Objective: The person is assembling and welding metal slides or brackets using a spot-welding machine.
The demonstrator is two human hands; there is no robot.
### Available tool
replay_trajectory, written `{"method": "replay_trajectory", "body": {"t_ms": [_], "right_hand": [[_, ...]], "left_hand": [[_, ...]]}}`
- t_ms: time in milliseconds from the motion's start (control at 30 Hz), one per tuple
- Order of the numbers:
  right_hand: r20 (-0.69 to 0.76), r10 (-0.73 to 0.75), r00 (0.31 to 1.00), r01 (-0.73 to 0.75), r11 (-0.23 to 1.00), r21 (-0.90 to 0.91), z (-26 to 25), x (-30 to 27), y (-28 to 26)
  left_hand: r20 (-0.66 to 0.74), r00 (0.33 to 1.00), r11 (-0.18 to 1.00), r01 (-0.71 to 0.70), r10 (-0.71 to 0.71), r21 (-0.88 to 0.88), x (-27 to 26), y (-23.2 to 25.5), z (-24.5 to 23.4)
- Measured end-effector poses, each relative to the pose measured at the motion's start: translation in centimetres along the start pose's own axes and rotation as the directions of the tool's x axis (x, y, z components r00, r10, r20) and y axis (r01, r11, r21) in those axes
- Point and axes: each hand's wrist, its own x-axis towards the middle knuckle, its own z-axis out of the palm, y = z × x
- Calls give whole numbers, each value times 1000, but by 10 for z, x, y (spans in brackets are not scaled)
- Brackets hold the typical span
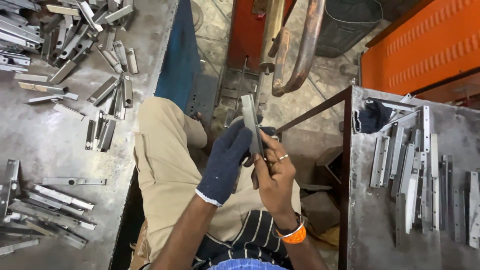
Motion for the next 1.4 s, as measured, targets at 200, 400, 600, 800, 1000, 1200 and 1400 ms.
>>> {"method": "replay_trajectory", "body": {"t_ms": [200, 400, 600, 800, 1000, 1200, 1400], "right_hand": [[-80, -32, 996, 32, 999, -4, 0, -3, 2], [-96, -65, 993, 66, 998, 11, -1, -4, 5], [-106, -91, 990, 95, 995, 27, -2, -5, 7], [-119, -84, 989, 92, 993, 68, 0, -5, 8], [-127, -94, 987, 104, 992, 73, -1, -6, 17], [-80, -67, 995, 73, 995, 66, 0, -4, 1], [29, -40, 999, 38, 996, 87, -1, -4, -8]], "left_hand": [[-3, 991, 955, -131, 137, 266, 0, -9, -1], [-1, 993, 932, -113, 121, 344, 0, -9, -1], [79, 971, 840, -235, 226, 489, 5, -24, -15], [94, 966, 829, -254, 240, 498, 4, -22, -14], [5, 995, 939, -98, 102, 330, 2, -17, -6], [17, 999, 975, -44, 41, 218, 3, -12, -4], [8, 1000, 993, -5, 4, 116, 4, -6, -1]]}}
